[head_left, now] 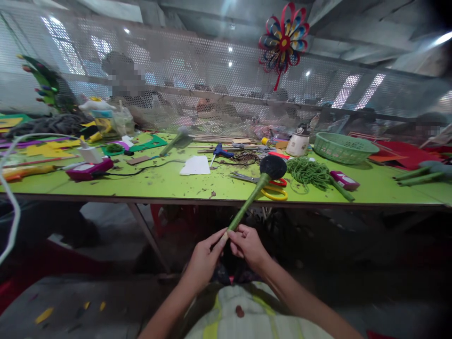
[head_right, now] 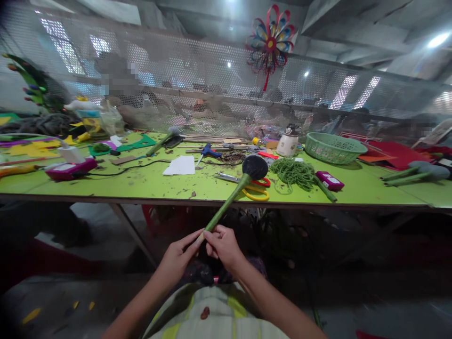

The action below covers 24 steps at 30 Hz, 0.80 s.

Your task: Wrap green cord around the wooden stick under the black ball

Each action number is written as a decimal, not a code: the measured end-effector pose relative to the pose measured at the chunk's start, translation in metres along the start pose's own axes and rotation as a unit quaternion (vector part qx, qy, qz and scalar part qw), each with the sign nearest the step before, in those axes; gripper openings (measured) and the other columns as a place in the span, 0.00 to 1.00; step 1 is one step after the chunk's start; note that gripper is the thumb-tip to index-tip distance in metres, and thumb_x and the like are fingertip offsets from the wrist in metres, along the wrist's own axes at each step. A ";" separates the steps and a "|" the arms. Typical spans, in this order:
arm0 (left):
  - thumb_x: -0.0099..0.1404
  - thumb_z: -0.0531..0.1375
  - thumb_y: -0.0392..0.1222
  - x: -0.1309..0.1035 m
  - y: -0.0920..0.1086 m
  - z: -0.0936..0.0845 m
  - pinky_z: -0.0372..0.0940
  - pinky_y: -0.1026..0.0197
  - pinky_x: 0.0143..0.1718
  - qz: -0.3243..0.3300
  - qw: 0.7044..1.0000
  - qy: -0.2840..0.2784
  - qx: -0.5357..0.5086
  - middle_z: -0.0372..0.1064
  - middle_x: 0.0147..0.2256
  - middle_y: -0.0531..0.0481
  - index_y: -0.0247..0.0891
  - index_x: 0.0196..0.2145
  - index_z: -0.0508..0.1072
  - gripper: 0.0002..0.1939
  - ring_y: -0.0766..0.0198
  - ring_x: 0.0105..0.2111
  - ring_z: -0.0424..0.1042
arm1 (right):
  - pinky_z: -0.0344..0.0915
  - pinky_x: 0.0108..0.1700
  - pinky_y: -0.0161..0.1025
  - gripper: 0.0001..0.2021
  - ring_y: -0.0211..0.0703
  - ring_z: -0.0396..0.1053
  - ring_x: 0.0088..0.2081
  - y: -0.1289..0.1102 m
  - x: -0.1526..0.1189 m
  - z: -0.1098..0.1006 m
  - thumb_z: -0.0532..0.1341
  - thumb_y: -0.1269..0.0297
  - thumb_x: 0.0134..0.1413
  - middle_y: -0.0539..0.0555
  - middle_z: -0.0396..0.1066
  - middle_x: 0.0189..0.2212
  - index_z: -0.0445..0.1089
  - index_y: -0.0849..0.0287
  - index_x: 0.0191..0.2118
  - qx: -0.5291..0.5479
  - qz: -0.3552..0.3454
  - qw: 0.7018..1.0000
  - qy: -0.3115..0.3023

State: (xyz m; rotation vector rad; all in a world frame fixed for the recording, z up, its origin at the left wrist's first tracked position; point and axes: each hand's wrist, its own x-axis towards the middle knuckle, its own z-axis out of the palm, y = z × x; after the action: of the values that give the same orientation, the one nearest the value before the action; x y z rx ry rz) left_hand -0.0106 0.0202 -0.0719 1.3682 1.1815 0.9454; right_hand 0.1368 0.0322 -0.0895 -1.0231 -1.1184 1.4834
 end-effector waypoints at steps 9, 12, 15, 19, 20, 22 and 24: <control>0.55 0.62 0.54 -0.003 0.005 -0.006 0.45 0.70 0.16 -0.106 0.987 -0.039 -0.116 0.59 0.20 0.57 0.35 0.53 0.69 0.31 0.75 0.16 0.52 | 0.50 0.18 0.30 0.17 0.30 0.54 0.15 0.000 -0.011 -0.031 0.61 0.50 0.50 0.46 0.63 0.15 0.68 0.63 0.33 -0.071 -0.006 0.997 0.029; 0.55 0.62 0.53 -0.004 0.005 -0.008 0.43 0.70 0.15 -0.114 0.982 -0.032 -0.148 0.59 0.20 0.57 0.34 0.54 0.67 0.31 0.76 0.15 0.51 | 0.52 0.20 0.31 0.16 0.32 0.56 0.16 0.001 -0.013 -0.042 0.62 0.52 0.49 0.46 0.63 0.15 0.68 0.62 0.28 -0.135 -0.009 0.990 0.038; 0.56 0.62 0.53 -0.003 0.000 -0.011 0.43 0.70 0.15 -0.112 0.980 -0.024 -0.163 0.58 0.19 0.58 0.32 0.54 0.67 0.32 0.76 0.15 0.50 | 0.55 0.25 0.34 0.20 0.34 0.59 0.20 0.000 -0.016 -0.047 0.61 0.56 0.51 0.49 0.62 0.16 0.63 0.62 0.15 -0.233 -0.059 0.970 0.015; 0.56 0.62 0.54 0.000 -0.007 -0.018 0.44 0.70 0.15 -0.089 0.983 -0.016 -0.162 0.60 0.19 0.57 0.31 0.53 0.68 0.32 0.76 0.14 0.52 | 0.61 0.33 0.35 0.09 0.40 0.66 0.30 -0.022 -0.025 -0.043 0.61 0.67 0.49 0.53 0.68 0.26 0.71 0.62 0.21 -0.328 -0.131 0.934 -0.046; 0.55 0.62 0.54 0.000 -0.007 -0.020 0.45 0.70 0.15 -0.087 0.982 -0.011 -0.165 0.60 0.19 0.57 0.31 0.52 0.68 0.32 0.76 0.14 0.53 | 0.61 0.35 0.36 0.05 0.41 0.66 0.32 -0.031 -0.028 -0.041 0.61 0.68 0.49 0.54 0.69 0.29 0.74 0.61 0.28 -0.341 -0.136 0.929 -0.053; 0.54 0.63 0.54 0.000 -0.003 -0.023 0.44 0.71 0.15 -0.094 0.980 0.009 -0.176 0.61 0.19 0.56 0.32 0.52 0.69 0.32 0.76 0.14 0.53 | 0.62 0.35 0.36 0.07 0.41 0.67 0.33 -0.052 -0.031 -0.040 0.60 0.68 0.51 0.54 0.69 0.32 0.74 0.60 0.36 -0.357 -0.152 0.921 -0.039; 0.52 0.65 0.54 -0.002 0.004 -0.026 0.44 0.72 0.15 -0.099 0.975 0.035 -0.198 0.61 0.18 0.56 0.33 0.51 0.70 0.32 0.76 0.14 0.54 | 0.62 0.34 0.36 0.08 0.41 0.66 0.31 -0.074 -0.028 -0.043 0.58 0.66 0.55 0.53 0.68 0.30 0.74 0.59 0.35 -0.364 -0.182 0.913 -0.003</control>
State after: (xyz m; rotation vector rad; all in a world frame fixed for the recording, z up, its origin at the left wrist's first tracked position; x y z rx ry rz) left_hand -0.0353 0.0242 -0.0638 0.8891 1.0878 1.0249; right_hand 0.1982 0.0181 -0.0256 -1.2048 -1.8200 0.7629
